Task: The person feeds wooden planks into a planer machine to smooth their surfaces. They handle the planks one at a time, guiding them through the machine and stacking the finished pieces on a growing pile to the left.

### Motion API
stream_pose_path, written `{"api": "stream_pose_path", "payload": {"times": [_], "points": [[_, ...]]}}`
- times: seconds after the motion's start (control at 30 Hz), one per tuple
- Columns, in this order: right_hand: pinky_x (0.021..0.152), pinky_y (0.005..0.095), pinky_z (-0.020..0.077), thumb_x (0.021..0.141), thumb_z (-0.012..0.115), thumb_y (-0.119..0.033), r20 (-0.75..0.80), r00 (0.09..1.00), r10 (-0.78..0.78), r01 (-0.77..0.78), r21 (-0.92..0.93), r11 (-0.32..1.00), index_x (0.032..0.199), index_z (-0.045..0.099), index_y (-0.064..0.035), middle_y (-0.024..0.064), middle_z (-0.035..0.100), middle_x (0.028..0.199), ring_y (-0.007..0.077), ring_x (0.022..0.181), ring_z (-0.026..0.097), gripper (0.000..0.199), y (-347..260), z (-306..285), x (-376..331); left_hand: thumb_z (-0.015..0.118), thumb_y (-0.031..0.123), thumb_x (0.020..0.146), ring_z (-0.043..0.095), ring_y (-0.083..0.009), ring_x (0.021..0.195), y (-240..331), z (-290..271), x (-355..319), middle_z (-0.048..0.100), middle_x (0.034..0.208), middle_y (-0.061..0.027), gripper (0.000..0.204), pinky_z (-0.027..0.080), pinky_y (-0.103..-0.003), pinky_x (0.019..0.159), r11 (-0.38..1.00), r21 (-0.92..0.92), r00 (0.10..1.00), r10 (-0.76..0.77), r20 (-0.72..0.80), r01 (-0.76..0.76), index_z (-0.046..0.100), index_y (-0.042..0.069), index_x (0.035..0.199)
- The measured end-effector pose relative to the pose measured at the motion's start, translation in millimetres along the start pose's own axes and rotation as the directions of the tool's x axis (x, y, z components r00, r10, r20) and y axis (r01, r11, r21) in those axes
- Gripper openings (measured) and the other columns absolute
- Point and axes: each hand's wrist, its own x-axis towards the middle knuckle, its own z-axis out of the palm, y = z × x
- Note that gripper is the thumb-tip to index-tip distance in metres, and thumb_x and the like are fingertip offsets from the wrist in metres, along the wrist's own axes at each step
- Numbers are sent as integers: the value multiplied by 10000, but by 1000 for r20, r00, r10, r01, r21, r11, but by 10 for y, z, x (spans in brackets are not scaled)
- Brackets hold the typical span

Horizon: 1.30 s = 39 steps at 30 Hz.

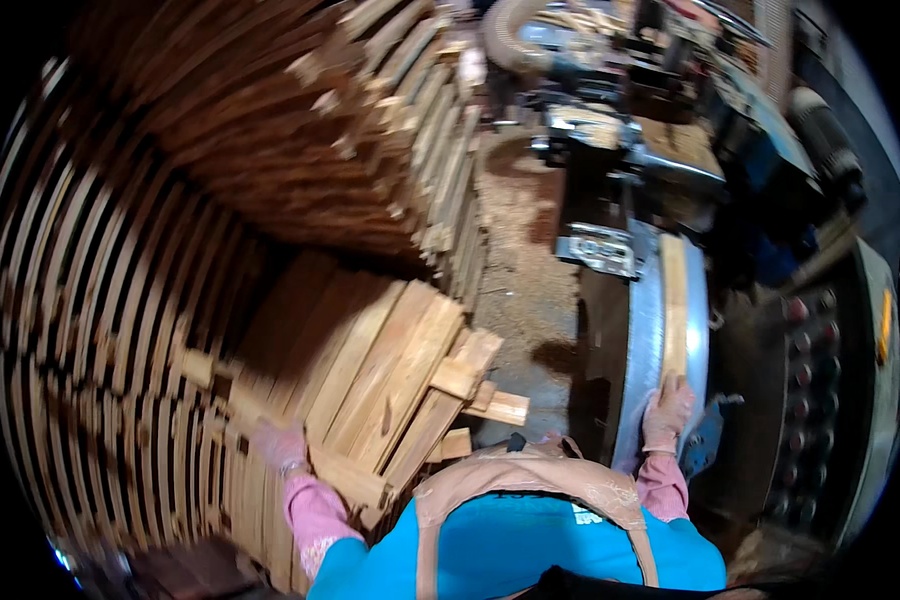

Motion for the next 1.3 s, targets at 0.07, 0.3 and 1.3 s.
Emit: {"api": "stream_pose_path", "payload": {"times": [0.07, 0.3, 1.3], "points": [[855, 535, 553, 884, 738, -150, -92, 995, -40, 40, -1, 999, 1260, 645, -140, 175, 624, 1172, 438, 1015, 637, 387, -41, 257, 446, 665, 567, 897, 356, -456, 1553, -116, 213, 78, 337, 1685, -310, 1022, 340, -507, 1267, 982, -174, 998, -69, -5, 68, 281, 35, 1681], [834, 562, 552, 917, 681, -163, -180, 973, -143, 157, 66, 985, 1117, 678, -131, 168, 700, 1052, 451, 966, 670, 202, -226, 887, 2079, 785, 247, 739, 547, -479, 1380, -68, 103, -95, 574, 1485, -308, 915, 422, -467, 1205, 835, -541, 991, 134, 14, -105, 466, -57, 1540], [1264, 558, 260, 928, 718, -344, 50, 998, 39, -32, -133, 991, 1506, 537, -14, 167, 536, 1537, 385, 1520, 388, 690, 120, 163, -118, 589, -22, 907, 643, -233, 1170, 3651, 325, -2622, 565, 1333, -130, 770, 608, -377, 1028, -221, -933, 324, 938, -124, 282, 353, 72, 1634]]}}
